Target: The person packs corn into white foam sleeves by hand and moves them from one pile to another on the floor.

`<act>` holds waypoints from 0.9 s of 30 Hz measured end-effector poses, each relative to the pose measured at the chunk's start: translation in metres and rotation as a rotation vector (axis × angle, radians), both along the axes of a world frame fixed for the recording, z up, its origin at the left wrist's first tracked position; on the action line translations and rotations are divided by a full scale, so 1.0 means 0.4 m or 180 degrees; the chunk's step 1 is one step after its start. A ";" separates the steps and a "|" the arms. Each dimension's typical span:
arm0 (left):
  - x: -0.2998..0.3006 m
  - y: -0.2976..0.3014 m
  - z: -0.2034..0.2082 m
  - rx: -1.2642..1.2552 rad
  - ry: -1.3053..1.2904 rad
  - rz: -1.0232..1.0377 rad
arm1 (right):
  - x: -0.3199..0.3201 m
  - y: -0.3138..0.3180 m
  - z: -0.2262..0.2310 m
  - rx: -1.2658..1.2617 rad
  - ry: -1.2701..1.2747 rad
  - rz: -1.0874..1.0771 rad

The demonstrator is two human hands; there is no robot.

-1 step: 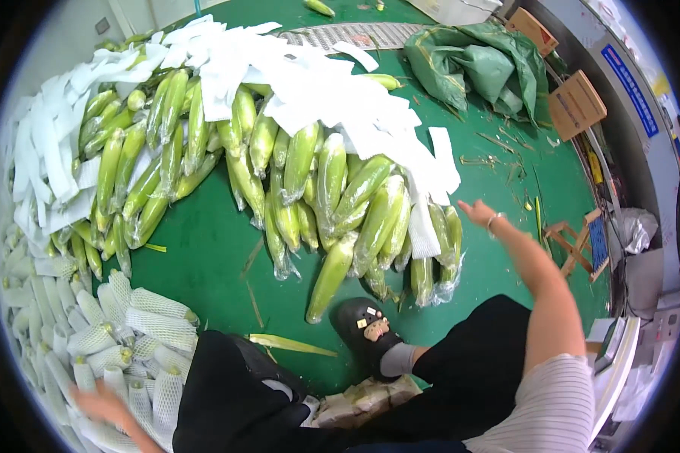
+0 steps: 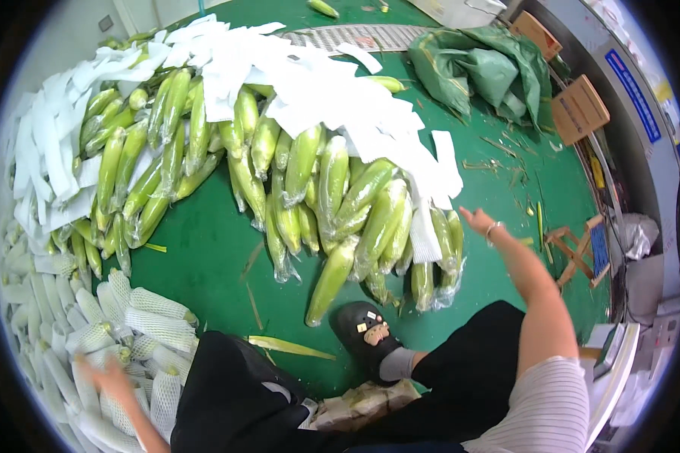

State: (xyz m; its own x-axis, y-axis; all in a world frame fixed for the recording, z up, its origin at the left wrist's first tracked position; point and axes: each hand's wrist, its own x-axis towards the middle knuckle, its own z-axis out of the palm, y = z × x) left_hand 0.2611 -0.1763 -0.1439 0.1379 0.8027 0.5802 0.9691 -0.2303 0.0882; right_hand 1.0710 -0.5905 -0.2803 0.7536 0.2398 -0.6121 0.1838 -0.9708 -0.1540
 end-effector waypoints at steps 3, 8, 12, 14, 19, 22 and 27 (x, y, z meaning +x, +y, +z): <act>0.519 -0.050 -0.149 -0.3291 -0.0959 -0.1654 | -0.134 -0.012 -0.185 0.0783 0.0060 -0.1501; 0.854 -0.246 -0.382 -0.4105 -0.0517 -0.3122 | -0.171 0.119 -0.152 0.1587 0.0055 -0.1708; 0.993 -0.367 -0.369 -0.4373 0.0145 -0.2764 | -0.217 0.220 -0.170 0.2235 0.0177 -0.1642; 0.997 -0.384 -0.420 -0.3885 -0.0085 -0.2648 | -0.251 0.291 -0.154 0.2851 0.0774 -0.1712; 0.933 -0.257 -0.463 -0.3045 -0.0692 -0.2786 | -0.399 0.549 -0.121 0.2922 0.1369 -0.1353; 0.902 -0.127 -0.450 -0.2637 -0.1256 -0.2297 | -0.483 0.677 -0.082 0.3241 0.1262 -0.1121; 0.774 0.182 -0.558 -0.1671 -0.0421 -0.2227 | -0.645 0.886 -0.051 0.2324 0.0729 -0.0769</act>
